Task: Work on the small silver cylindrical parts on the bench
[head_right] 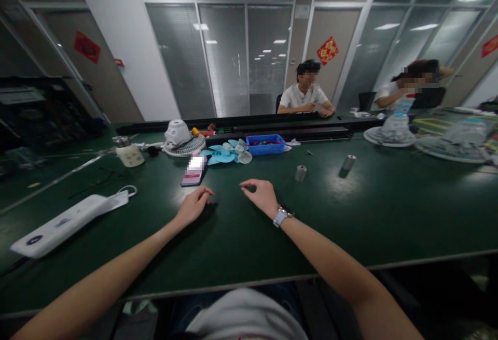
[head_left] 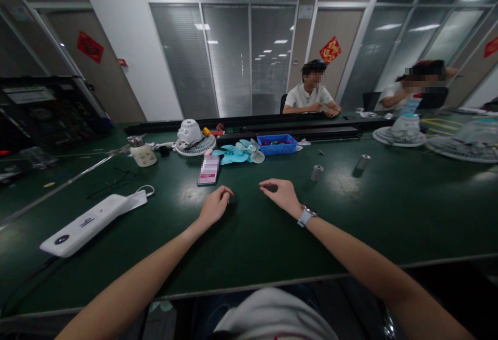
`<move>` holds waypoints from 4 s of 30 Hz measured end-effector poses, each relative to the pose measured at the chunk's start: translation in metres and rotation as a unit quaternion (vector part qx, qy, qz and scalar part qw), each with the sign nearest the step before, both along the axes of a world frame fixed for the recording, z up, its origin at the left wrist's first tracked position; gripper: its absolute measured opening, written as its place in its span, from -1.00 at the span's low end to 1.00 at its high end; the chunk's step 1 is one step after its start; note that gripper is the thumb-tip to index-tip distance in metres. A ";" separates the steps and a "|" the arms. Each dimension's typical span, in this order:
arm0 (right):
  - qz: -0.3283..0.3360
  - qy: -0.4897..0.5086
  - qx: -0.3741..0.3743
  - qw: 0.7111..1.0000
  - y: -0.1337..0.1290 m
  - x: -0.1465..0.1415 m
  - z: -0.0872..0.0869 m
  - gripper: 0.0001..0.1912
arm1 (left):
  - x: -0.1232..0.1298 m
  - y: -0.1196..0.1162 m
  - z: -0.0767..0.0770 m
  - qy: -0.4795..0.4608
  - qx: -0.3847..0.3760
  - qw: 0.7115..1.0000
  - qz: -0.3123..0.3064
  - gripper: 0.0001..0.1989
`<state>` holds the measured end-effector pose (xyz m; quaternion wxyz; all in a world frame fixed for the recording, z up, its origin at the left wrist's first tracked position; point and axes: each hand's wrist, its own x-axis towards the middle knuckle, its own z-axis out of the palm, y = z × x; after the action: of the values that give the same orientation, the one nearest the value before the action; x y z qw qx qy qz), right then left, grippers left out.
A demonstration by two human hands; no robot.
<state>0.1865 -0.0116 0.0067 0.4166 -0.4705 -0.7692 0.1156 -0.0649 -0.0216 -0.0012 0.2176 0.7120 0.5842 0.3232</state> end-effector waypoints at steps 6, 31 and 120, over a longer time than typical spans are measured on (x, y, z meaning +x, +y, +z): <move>-0.243 -0.019 0.116 0.963 0.026 0.072 0.018 -0.73 | 0.000 0.000 -0.001 0.008 0.006 1.000 -0.007 -0.71; -0.430 -0.101 0.014 0.897 0.037 0.132 0.015 -0.70 | -0.001 0.001 -0.001 0.021 0.005 1.000 -0.013 -0.70; -0.165 -0.132 0.086 0.974 0.003 0.038 0.008 -0.52 | 0.004 -0.002 -0.003 -0.041 0.024 0.999 0.018 -0.77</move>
<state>0.2247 -0.0088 0.0143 0.3633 -0.5643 -0.7366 -0.0840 -0.0612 -0.0231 -0.0046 0.2185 0.6923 0.5800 0.3696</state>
